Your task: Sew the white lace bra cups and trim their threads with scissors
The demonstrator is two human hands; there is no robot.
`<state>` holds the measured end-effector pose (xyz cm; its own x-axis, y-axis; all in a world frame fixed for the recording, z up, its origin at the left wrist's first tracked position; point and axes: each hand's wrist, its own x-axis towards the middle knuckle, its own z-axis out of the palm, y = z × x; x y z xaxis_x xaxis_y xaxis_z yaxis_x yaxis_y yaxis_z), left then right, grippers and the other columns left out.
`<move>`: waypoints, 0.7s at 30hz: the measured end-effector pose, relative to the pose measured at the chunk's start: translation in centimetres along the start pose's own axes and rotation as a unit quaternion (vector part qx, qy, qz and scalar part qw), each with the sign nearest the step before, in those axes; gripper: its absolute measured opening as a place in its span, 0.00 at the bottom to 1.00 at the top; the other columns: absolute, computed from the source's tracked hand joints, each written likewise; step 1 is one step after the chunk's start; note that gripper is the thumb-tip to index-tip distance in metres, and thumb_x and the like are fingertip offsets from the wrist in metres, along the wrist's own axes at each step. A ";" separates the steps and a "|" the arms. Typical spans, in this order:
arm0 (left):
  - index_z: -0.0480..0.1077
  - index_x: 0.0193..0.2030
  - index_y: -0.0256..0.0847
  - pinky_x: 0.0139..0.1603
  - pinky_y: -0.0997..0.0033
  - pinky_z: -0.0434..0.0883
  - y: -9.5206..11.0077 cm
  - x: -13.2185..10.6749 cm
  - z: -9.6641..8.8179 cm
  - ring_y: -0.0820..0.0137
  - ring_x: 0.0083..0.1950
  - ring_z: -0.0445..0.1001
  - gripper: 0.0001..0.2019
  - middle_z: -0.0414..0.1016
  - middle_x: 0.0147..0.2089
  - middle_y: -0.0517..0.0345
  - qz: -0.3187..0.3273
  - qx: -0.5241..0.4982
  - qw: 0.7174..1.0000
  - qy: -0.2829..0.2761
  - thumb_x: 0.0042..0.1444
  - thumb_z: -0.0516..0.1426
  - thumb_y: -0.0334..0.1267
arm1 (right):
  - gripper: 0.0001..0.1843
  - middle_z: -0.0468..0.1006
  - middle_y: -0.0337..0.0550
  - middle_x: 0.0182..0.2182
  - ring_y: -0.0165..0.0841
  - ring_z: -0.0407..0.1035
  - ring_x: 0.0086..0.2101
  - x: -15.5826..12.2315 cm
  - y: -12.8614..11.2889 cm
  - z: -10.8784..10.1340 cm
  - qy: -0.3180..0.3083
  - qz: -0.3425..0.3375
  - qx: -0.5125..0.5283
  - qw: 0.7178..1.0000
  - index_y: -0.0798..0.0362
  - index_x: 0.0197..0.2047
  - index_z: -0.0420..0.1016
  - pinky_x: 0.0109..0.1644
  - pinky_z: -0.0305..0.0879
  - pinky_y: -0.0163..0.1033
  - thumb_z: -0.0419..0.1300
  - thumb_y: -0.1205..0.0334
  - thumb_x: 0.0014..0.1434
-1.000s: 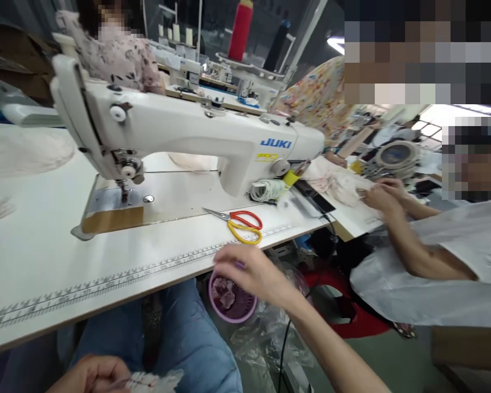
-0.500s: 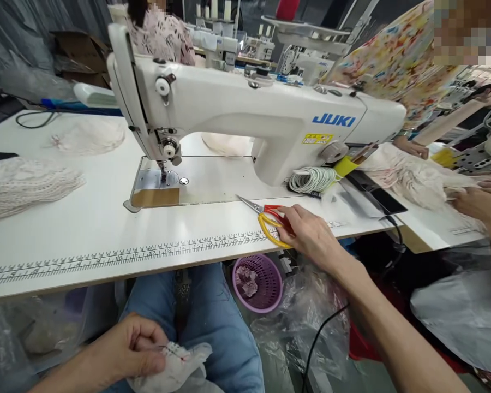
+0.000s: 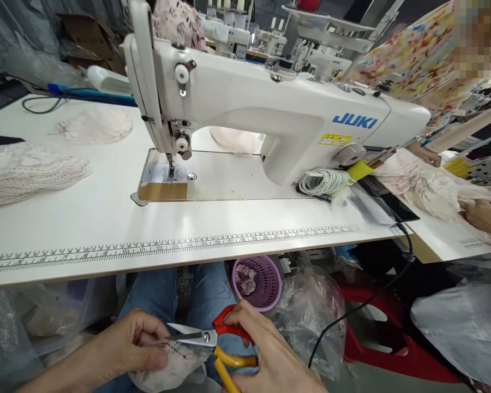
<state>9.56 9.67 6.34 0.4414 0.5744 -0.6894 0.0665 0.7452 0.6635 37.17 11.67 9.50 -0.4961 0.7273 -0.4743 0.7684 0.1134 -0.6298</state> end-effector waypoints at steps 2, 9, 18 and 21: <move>0.75 0.29 0.32 0.23 0.77 0.50 0.0 -0.1 0.0 0.79 0.21 0.54 0.25 0.65 0.19 0.64 0.000 -0.001 1.000 -0.007 0.32 0.69 0.53 | 0.33 0.65 0.54 0.55 0.51 0.54 0.59 0.3 -0.2 0.5 -0.014 0.010 0.025 1.000 0.51 0.52 0.68 0.58 0.58 0.49 0.63 0.67 0.39; 0.77 0.30 0.32 0.23 0.76 0.47 0.2 0.0 -0.2 0.80 0.21 0.53 0.22 0.64 0.18 0.65 0.010 -0.011 1.000 -0.020 0.34 0.69 0.51 | 0.27 0.72 0.45 0.43 0.40 0.68 0.44 0.9 -1.2 0.6 -0.014 -0.014 0.045 0.999 0.50 0.44 0.71 0.45 0.65 0.37 0.59 0.74 0.37; 0.77 0.29 0.32 0.23 0.77 0.51 0.0 0.2 -0.2 0.79 0.21 0.57 0.23 0.68 0.20 0.61 0.003 -0.018 1.000 -0.024 0.33 0.70 0.51 | 0.21 0.71 0.40 0.39 0.35 0.67 0.39 1.2 -1.7 0.3 -0.027 -0.019 0.070 0.997 0.51 0.40 0.69 0.43 0.61 0.34 0.59 0.75 0.39; 0.77 0.28 0.33 0.22 0.77 0.50 0.0 0.1 -0.2 0.79 0.20 0.56 0.22 0.68 0.19 0.62 0.007 -0.016 0.999 -0.028 0.33 0.70 0.51 | 0.20 0.71 0.40 0.38 0.34 0.67 0.38 1.2 -1.7 0.2 -0.026 -0.023 0.066 0.997 0.52 0.39 0.69 0.41 0.61 0.34 0.58 0.74 0.39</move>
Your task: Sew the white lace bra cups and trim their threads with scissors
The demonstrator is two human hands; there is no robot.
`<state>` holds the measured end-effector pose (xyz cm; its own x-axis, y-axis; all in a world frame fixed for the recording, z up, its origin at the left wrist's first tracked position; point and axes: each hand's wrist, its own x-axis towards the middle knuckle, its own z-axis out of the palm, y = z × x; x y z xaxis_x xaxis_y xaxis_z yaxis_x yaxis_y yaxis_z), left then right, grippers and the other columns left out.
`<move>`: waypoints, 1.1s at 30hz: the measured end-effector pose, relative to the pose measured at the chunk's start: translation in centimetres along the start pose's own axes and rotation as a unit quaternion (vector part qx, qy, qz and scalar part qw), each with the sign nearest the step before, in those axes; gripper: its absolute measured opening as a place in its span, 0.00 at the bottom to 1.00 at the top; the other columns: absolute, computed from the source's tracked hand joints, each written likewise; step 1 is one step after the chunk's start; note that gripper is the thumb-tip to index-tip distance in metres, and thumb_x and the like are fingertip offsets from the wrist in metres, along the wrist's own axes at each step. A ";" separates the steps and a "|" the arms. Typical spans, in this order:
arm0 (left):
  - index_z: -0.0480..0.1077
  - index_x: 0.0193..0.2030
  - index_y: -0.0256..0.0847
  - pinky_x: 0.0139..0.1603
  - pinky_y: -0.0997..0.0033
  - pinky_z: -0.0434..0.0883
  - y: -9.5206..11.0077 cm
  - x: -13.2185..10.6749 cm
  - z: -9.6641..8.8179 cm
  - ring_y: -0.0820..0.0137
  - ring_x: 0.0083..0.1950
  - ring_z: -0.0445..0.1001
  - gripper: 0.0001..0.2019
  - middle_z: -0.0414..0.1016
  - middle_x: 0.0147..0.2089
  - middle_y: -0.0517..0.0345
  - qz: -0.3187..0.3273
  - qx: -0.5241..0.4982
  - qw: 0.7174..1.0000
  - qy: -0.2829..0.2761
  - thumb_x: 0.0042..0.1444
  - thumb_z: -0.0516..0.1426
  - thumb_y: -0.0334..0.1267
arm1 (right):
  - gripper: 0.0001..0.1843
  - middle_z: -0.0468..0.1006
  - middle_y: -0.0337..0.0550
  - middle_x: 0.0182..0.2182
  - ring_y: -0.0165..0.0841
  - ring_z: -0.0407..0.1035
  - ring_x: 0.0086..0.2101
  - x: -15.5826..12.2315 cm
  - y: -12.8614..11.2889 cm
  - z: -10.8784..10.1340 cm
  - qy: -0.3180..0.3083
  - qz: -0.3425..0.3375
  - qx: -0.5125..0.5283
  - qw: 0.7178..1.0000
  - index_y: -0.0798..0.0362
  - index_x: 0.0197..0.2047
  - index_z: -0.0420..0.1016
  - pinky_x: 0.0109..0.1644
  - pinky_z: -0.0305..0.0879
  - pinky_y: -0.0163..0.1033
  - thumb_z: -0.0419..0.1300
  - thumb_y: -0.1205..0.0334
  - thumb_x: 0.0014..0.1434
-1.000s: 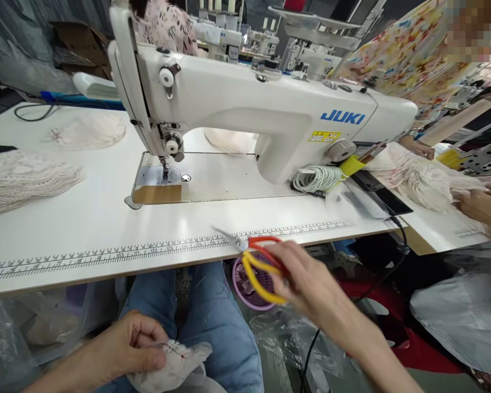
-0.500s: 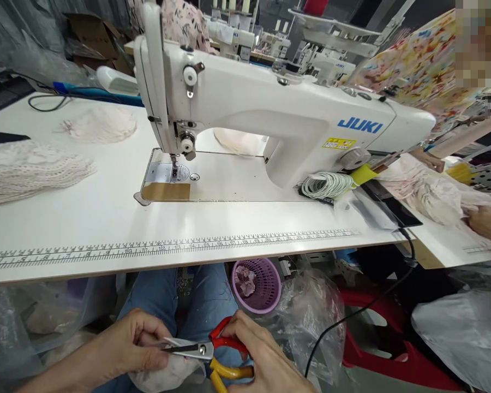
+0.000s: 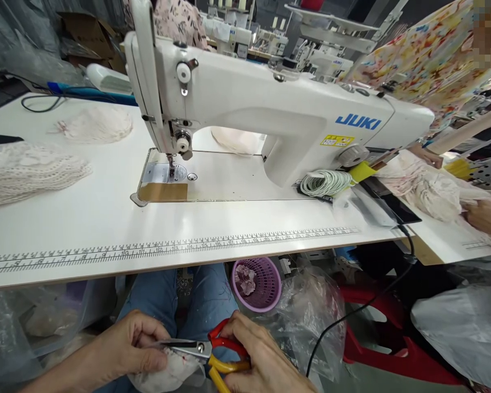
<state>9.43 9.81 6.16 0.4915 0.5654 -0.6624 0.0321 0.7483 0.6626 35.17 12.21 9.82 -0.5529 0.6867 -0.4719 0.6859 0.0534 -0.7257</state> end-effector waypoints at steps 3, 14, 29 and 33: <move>0.77 0.29 0.33 0.23 0.77 0.50 0.0 0.0 0.0 0.79 0.21 0.57 0.22 0.69 0.20 0.62 0.007 -0.004 1.000 -0.007 0.34 0.70 0.51 | 0.20 0.72 0.41 0.38 0.35 0.67 0.37 0.0 0.0 0.0 0.004 -0.012 0.001 1.000 0.52 0.39 0.69 0.41 0.61 0.34 0.57 0.73 0.39; 0.77 0.29 0.32 0.23 0.78 0.52 0.0 0.2 -0.1 0.79 0.21 0.57 0.22 0.68 0.20 0.62 0.006 -0.012 1.000 -0.011 0.35 0.70 0.51 | 0.21 0.71 0.44 0.45 0.39 0.67 0.44 -0.7 1.4 -0.1 -0.028 0.023 0.016 0.999 0.47 0.46 0.70 0.47 0.63 0.37 0.61 0.68 0.46; 0.77 0.31 0.32 0.25 0.76 0.54 0.7 -0.6 -0.3 0.75 0.22 0.59 0.23 0.66 0.19 0.63 0.029 0.058 0.997 0.046 0.33 0.68 0.51 | 0.14 0.71 0.46 0.37 0.36 0.68 0.34 0.7 0.1 -11.2 0.321 -0.129 -0.202 0.916 0.51 0.47 0.65 0.35 0.65 0.39 0.56 0.55 0.59; 0.75 0.26 0.33 0.23 0.76 0.52 0.5 -1.0 -0.7 0.77 0.21 0.56 0.19 0.62 0.17 0.65 0.065 0.058 0.994 0.060 0.34 0.67 0.49 | 0.19 0.71 0.50 0.41 0.38 0.68 0.36 4.0 1.3 -16.4 0.306 -0.124 -0.327 0.886 0.54 0.49 0.67 0.38 0.67 0.42 0.51 0.51 0.62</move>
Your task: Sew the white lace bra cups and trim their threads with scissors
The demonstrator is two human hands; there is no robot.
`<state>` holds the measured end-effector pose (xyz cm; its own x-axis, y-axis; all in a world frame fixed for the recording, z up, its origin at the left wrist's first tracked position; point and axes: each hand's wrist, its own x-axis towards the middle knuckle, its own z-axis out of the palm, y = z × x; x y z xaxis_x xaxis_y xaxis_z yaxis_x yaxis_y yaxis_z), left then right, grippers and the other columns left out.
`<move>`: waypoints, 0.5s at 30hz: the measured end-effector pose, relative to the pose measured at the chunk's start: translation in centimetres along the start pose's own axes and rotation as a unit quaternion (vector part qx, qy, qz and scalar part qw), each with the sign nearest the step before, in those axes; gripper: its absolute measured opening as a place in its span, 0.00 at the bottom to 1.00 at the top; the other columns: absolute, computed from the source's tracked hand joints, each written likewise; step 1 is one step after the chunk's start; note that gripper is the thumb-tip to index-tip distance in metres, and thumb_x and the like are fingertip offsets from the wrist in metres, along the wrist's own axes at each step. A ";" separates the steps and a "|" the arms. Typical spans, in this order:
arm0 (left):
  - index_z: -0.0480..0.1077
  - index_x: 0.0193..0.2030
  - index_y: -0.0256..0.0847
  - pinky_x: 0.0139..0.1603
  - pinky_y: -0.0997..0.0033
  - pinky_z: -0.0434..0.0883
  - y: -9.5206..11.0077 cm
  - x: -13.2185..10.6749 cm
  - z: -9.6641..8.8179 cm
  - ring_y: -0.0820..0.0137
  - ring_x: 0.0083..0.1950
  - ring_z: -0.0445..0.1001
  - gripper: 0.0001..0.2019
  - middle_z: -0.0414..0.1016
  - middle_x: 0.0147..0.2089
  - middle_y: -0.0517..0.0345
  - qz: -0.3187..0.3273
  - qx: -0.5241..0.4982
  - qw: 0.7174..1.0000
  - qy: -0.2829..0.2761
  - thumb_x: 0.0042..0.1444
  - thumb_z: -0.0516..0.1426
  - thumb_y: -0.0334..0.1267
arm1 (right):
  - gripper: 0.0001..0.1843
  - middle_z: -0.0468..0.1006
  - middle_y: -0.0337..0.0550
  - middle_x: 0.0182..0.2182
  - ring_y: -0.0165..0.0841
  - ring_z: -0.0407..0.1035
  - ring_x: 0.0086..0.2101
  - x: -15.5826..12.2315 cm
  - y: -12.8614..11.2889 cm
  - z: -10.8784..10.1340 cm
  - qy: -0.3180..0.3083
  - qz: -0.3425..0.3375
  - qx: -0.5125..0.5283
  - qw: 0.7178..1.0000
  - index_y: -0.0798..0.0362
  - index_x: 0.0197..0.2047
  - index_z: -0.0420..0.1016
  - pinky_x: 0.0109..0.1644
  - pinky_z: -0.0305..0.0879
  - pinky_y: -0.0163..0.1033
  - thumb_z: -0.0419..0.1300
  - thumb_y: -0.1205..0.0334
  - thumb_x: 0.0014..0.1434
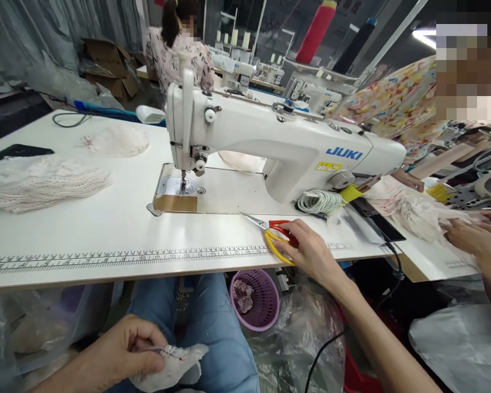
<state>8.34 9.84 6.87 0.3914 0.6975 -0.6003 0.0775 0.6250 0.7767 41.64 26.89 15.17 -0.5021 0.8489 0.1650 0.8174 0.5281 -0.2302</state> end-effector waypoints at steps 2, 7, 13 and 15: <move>0.75 0.25 0.33 0.24 0.76 0.54 -0.2 -0.4 -0.4 0.76 0.22 0.58 0.18 0.63 0.19 0.64 0.014 -0.012 1.000 0.004 0.35 0.66 0.48 | 0.20 0.73 0.51 0.40 0.39 0.69 0.36 1.2 0.9 0.5 0.009 -0.015 -0.042 0.999 0.55 0.48 0.69 0.38 0.68 0.43 0.48 0.50 0.63; 0.73 0.24 0.34 0.26 0.75 0.55 -0.5 -1.0 -1.2 0.73 0.24 0.61 0.18 0.66 0.21 0.62 0.015 -0.041 0.999 0.004 0.34 0.66 0.49 | 0.17 0.73 0.53 0.42 0.42 0.68 0.43 -0.1 -5.7 1.4 0.071 -0.020 -0.062 0.995 0.54 0.49 0.69 0.46 0.65 0.49 0.46 0.55 0.66; 0.73 0.24 0.34 0.25 0.74 0.53 -0.1 -1.1 -1.2 0.75 0.22 0.56 0.21 0.62 0.19 0.64 0.029 -0.009 1.000 0.001 0.34 0.65 0.53 | 0.21 0.74 0.43 0.40 0.36 0.68 0.42 -3.0 -19.0 4.2 -0.246 -0.068 0.207 0.945 0.51 0.46 0.71 0.47 0.62 0.39 0.64 0.48 0.52; 0.72 0.23 0.34 0.24 0.74 0.51 -0.3 -1.1 -1.3 0.76 0.22 0.54 0.22 0.59 0.18 0.66 0.041 -0.011 0.999 0.002 0.35 0.64 0.55 | 0.16 0.74 0.40 0.36 0.34 0.68 0.39 -3.0 -20.2 5.8 -0.288 -0.030 0.242 0.926 0.51 0.40 0.73 0.46 0.61 0.38 0.66 0.51 0.51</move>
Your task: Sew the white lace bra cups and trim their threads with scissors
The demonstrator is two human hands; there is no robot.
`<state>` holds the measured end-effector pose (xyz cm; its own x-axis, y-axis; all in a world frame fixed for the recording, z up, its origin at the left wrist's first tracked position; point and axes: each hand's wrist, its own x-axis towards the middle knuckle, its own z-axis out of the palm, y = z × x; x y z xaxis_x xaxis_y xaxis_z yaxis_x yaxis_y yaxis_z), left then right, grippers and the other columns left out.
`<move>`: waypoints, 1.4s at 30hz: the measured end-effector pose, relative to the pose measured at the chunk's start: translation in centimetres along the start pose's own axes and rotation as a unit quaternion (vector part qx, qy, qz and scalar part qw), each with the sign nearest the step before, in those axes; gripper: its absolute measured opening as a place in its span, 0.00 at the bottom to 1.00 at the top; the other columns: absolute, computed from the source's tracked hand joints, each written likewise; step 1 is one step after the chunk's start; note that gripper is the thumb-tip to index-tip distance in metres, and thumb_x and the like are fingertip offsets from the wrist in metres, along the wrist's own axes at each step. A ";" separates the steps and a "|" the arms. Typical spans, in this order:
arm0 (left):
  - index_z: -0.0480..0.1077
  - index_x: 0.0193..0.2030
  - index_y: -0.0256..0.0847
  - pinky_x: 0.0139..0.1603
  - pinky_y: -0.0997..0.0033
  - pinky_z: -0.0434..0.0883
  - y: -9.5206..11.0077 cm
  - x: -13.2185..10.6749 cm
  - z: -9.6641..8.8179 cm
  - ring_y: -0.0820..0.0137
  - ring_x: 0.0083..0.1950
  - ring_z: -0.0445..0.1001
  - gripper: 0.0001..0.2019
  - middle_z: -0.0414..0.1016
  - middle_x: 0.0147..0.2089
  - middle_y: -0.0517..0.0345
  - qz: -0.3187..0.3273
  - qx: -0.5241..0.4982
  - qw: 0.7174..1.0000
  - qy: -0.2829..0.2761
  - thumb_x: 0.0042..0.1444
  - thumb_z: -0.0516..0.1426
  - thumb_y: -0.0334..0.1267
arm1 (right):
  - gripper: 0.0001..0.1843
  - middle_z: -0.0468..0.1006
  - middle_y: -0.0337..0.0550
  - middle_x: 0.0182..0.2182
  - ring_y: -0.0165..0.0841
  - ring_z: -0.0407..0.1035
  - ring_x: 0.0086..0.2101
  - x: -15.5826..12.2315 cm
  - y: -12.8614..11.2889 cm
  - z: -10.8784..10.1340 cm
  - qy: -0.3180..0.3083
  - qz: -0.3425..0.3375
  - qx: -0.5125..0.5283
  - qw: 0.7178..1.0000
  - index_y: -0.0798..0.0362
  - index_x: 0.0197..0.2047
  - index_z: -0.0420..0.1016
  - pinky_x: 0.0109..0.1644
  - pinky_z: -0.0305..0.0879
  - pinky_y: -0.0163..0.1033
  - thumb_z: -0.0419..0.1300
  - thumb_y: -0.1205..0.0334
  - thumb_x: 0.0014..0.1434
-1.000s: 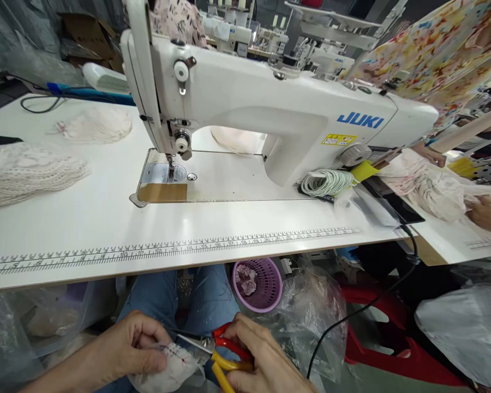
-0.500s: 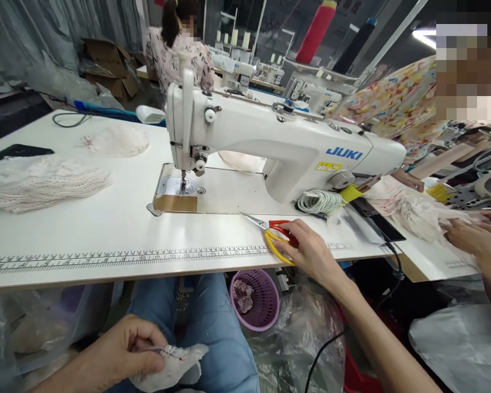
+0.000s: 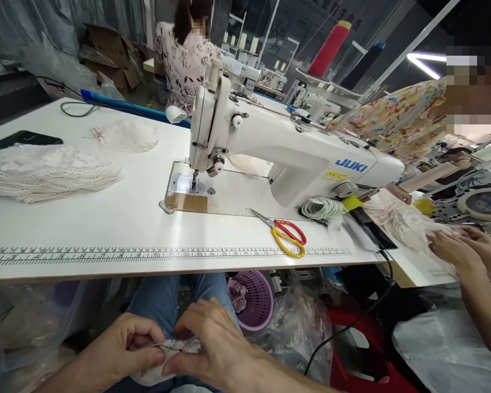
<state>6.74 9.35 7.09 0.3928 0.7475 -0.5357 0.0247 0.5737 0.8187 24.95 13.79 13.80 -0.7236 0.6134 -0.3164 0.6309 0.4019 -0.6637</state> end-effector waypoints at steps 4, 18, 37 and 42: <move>0.72 0.25 0.33 0.24 0.75 0.50 -0.6 -0.2 -0.3 0.76 0.22 0.55 0.25 0.61 0.19 0.64 0.015 -0.019 1.000 -0.007 0.36 0.64 0.58 | 0.07 0.74 0.36 0.29 0.30 0.67 0.33 1.1 1.4 1.3 -0.024 0.059 0.125 0.990 0.53 0.32 0.74 0.42 0.59 0.34 0.65 0.59 0.53; 0.72 0.28 0.33 0.25 0.76 0.52 -0.1 0.4 0.2 0.76 0.23 0.55 0.24 0.61 0.20 0.65 -0.024 -0.037 0.998 -0.034 0.36 0.66 0.55 | 0.12 0.65 0.34 0.22 0.26 0.58 0.27 0.7 3.6 1.9 -0.047 0.082 0.327 0.940 0.55 0.29 0.76 0.31 0.55 0.30 0.66 0.55 0.48; 0.72 0.25 0.35 0.22 0.79 0.53 -0.7 1.2 1.4 0.80 0.20 0.55 0.17 0.62 0.16 0.69 -0.097 -0.034 0.995 0.004 0.35 0.68 0.46 | 0.22 0.71 0.57 0.39 0.48 0.65 0.41 -3.9 16.2 -14.8 0.322 0.052 -0.329 0.886 0.56 0.45 0.69 0.43 0.63 0.51 0.45 0.49 0.63; 0.74 0.27 0.34 0.24 0.80 0.57 -0.8 0.9 1.4 0.80 0.21 0.61 0.20 0.70 0.18 0.65 -0.113 -0.051 0.992 -0.007 0.32 0.70 0.48 | 0.23 0.68 0.56 0.42 0.43 0.65 0.39 -3.5 17.7 -15.1 0.287 0.031 -0.325 0.900 0.55 0.46 0.68 0.42 0.64 0.46 0.44 0.47 0.63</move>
<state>8.39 9.10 6.28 0.4008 0.5908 -0.7002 0.0213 0.7581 0.6518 42.83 29.01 13.37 -0.5347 0.8239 0.1878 0.8310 0.5530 -0.0600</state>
